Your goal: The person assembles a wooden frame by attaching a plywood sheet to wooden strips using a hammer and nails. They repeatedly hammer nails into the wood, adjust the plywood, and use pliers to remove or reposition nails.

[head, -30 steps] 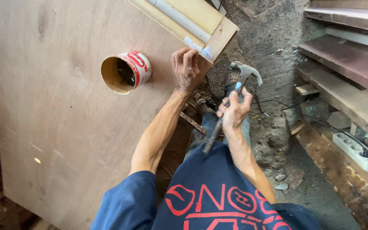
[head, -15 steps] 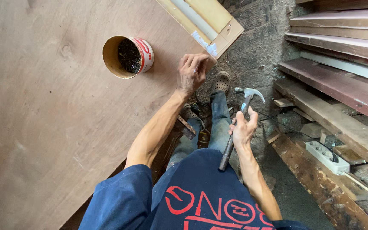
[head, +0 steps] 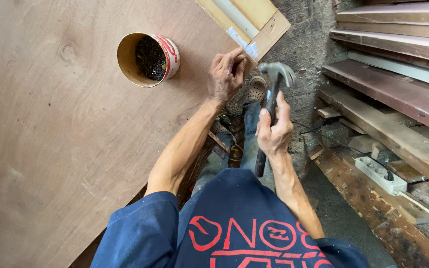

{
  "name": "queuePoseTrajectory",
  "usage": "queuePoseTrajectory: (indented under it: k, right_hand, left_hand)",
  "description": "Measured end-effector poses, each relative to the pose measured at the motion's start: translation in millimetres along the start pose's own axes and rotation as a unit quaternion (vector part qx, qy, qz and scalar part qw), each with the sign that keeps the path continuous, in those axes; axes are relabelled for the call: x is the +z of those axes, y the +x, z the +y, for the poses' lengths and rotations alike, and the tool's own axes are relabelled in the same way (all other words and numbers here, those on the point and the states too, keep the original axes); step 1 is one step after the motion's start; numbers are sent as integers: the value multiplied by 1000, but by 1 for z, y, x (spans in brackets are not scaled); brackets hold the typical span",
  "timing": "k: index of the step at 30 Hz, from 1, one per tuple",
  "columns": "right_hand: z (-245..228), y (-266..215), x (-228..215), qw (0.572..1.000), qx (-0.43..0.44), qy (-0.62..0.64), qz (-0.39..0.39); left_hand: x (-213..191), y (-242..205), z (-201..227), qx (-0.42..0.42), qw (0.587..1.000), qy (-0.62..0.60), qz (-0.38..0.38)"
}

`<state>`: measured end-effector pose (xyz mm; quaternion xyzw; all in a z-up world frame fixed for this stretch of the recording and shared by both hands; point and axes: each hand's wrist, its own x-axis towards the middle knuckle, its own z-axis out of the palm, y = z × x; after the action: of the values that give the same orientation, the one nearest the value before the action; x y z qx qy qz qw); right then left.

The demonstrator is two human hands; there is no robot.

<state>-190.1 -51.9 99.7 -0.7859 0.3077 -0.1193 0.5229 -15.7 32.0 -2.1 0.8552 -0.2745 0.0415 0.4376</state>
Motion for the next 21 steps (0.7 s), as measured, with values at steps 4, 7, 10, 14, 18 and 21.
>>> queuePoseTrajectory:
  k: [4, 7, 10, 14, 18, 21]
  right_hand:
    - [-9, 22, 10, 987, -137, -82, 4]
    - [-8, 33, 22, 977, -180, -111, -14]
    - [-9, 39, 28, 974, -197, -108, 17]
    - [-8, 35, 27, 980, -160, -120, 12]
    - [-3, 40, 28, 981, -156, -112, 20]
    - [1, 30, 32, 975, -176, -136, 13]
  left_hand:
    - [1, 4, 0, -1, 1000, -9, 9]
    - [1, -1, -1, -18, 999, 32, -21]
    - [3, 2, -3, -9, 1000, 14, -2]
    - [1, 0, -3, 0, 1000, 12, -5]
    - [4, 5, -8, 13, 1000, 7, -3]
    - [0, -8, -10, 1, 999, -15, -30]
